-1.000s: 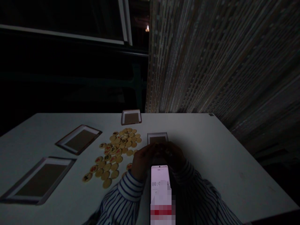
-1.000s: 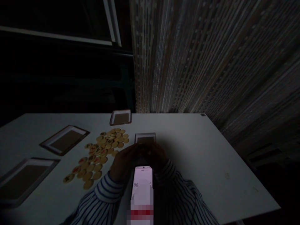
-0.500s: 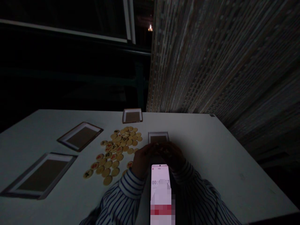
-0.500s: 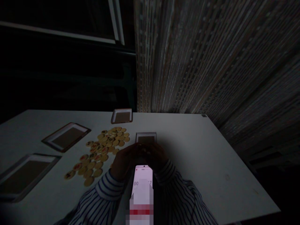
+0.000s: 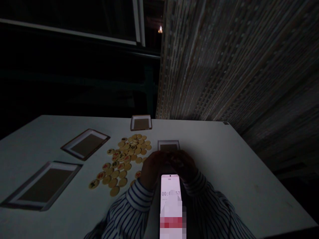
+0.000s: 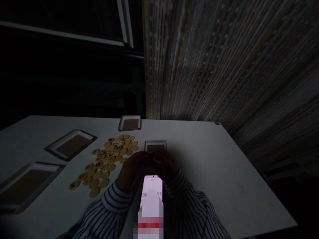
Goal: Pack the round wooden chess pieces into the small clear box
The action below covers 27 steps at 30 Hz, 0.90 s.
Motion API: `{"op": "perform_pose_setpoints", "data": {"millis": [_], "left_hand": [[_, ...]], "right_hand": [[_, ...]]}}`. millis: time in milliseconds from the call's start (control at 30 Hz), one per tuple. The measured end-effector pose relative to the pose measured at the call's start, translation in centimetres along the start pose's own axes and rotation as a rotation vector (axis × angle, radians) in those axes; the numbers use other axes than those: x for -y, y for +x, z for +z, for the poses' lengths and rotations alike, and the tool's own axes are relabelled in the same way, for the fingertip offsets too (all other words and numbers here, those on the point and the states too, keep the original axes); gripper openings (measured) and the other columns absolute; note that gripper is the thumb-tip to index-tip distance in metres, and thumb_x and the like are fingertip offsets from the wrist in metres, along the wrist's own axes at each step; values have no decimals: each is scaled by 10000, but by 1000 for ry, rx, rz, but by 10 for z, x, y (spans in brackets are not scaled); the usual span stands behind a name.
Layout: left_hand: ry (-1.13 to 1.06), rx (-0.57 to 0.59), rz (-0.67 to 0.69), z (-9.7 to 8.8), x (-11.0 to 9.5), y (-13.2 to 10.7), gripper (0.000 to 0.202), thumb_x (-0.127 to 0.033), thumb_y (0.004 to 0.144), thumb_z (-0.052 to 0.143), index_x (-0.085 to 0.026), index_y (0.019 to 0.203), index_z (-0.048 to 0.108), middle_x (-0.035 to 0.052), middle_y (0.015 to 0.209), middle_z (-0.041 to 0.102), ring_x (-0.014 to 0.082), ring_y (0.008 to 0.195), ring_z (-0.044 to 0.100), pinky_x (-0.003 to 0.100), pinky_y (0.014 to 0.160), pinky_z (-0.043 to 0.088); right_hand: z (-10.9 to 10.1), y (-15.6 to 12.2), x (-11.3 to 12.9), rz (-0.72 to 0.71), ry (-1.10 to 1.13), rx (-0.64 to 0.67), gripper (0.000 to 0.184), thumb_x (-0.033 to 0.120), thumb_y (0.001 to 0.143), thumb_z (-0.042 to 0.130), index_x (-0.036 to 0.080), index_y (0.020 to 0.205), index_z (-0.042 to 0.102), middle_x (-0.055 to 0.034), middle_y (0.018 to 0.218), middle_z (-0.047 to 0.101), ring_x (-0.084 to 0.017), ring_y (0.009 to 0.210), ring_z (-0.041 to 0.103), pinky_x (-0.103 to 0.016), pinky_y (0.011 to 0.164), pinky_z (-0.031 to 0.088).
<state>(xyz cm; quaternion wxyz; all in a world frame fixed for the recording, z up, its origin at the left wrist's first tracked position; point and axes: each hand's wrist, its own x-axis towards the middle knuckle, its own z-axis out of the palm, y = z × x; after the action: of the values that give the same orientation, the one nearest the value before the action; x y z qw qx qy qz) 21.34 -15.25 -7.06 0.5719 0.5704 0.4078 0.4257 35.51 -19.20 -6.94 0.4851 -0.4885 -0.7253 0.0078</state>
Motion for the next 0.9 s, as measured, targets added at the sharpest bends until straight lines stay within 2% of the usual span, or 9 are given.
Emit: {"op": "perform_pose_setpoints", "data": {"millis": [200, 433, 667, 900], "left_hand": [[4, -17, 6, -2, 0, -1, 217, -327, 707, 553, -165, 822, 640, 50, 828, 681, 175, 770, 626, 274, 695, 517], [10, 39, 56, -1, 1, -1, 236, -316, 730, 524, -169, 867, 649, 47, 894, 676, 172, 819, 620, 286, 756, 509], [72, 11, 70, -2, 1, -1, 251, -320, 740, 510, -160, 879, 645, 52, 895, 677, 179, 828, 623, 298, 763, 514], [161, -28, 108, -4, -2, 0, 235, -299, 741, 502, -169, 877, 643, 35, 887, 679, 171, 837, 621, 287, 762, 513]], "right_hand": [[3, 0, -3, -69, -24, -47, 218, 198, 771, 534, 191, 985, 569, -63, 833, 626, -154, 767, 590, -303, 651, 518], [1, 1, -5, -117, -26, 38, 306, 166, 788, 498, 224, 1087, 522, -65, 939, 618, -168, 847, 582, -337, 696, 523], [4, 3, -5, -65, -13, 27, 216, 215, 787, 510, 157, 983, 577, -84, 861, 624, -152, 783, 579, -305, 665, 516], [-3, 16, -8, -103, -108, 148, 174, 263, 782, 511, 159, 888, 602, -66, 818, 646, -139, 752, 582, -292, 676, 494]]}}
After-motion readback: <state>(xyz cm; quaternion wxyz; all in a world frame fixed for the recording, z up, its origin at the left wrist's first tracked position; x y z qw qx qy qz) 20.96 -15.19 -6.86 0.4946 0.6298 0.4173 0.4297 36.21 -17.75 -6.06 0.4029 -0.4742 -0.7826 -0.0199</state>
